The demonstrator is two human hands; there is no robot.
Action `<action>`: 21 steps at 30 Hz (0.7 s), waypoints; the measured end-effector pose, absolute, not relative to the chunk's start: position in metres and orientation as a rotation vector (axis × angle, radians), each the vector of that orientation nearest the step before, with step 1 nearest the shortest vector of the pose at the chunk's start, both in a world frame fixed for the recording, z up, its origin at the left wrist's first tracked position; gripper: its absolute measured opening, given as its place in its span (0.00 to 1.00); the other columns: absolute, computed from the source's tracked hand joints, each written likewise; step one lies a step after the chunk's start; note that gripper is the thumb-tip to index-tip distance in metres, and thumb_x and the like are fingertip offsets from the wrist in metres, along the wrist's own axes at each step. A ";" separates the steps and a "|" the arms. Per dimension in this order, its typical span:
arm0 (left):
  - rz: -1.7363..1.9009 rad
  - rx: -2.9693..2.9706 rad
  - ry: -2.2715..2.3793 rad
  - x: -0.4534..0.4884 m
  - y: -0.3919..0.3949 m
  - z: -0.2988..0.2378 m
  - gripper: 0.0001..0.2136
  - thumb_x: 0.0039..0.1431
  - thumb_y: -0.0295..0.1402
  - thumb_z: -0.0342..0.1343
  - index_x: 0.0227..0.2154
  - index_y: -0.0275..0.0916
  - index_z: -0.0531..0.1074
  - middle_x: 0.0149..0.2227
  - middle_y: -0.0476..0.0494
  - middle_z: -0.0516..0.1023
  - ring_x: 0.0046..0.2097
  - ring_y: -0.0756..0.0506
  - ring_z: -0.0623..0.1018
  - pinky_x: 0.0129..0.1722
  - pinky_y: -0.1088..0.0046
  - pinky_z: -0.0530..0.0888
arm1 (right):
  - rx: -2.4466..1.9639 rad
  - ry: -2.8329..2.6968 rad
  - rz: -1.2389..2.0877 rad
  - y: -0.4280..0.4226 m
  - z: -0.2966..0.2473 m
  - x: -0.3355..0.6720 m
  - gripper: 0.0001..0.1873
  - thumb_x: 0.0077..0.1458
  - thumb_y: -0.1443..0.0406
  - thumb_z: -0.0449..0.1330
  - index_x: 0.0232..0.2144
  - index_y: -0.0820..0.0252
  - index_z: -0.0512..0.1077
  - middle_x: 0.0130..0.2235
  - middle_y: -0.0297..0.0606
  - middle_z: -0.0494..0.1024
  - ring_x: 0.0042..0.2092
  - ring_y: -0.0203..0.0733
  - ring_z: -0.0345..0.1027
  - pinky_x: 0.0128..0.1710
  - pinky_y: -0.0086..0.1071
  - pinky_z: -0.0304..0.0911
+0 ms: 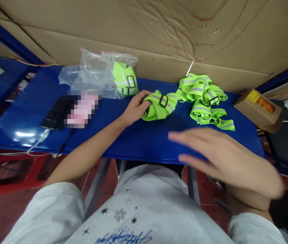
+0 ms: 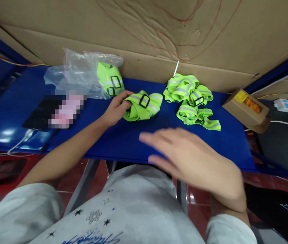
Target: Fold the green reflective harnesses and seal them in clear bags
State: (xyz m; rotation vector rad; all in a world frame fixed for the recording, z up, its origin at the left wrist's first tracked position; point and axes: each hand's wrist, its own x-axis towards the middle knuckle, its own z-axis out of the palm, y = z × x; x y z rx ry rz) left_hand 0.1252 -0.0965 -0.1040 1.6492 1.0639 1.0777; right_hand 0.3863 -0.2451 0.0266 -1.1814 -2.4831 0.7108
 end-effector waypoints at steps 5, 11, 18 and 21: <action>0.936 1.139 0.853 0.131 -0.108 -0.104 0.13 0.59 0.46 0.57 0.37 0.42 0.73 0.34 0.45 0.80 0.39 0.41 0.81 0.40 0.64 0.79 | -1.211 -2.238 0.759 -0.171 -0.039 0.385 0.57 0.55 0.45 0.72 0.77 0.49 0.51 0.78 0.44 0.51 0.77 0.65 0.46 0.77 0.62 0.44; 0.896 1.073 0.852 0.130 -0.114 -0.102 0.15 0.59 0.47 0.61 0.41 0.42 0.73 0.39 0.45 0.83 0.45 0.40 0.83 0.45 0.62 0.81 | -1.159 -1.582 1.498 -0.158 -0.100 0.369 0.43 0.57 0.47 0.70 0.69 0.48 0.62 0.67 0.40 0.71 0.68 0.55 0.65 0.72 0.52 0.59; 0.845 1.230 0.749 0.128 -0.117 -0.108 0.30 0.47 0.35 0.72 0.54 0.45 0.70 0.51 0.45 0.81 0.52 0.41 0.82 0.52 0.65 0.79 | -1.248 -1.109 1.746 -0.159 -0.112 0.356 0.42 0.53 0.52 0.72 0.65 0.48 0.62 0.63 0.38 0.76 0.63 0.53 0.71 0.69 0.52 0.65; 0.826 1.294 0.779 0.130 -0.120 -0.110 0.32 0.46 0.33 0.72 0.55 0.44 0.69 0.51 0.45 0.80 0.53 0.41 0.81 0.54 0.65 0.78 | -1.265 -1.227 1.667 -0.161 -0.112 0.356 0.49 0.53 0.52 0.72 0.70 0.47 0.55 0.68 0.39 0.70 0.69 0.52 0.65 0.73 0.51 0.60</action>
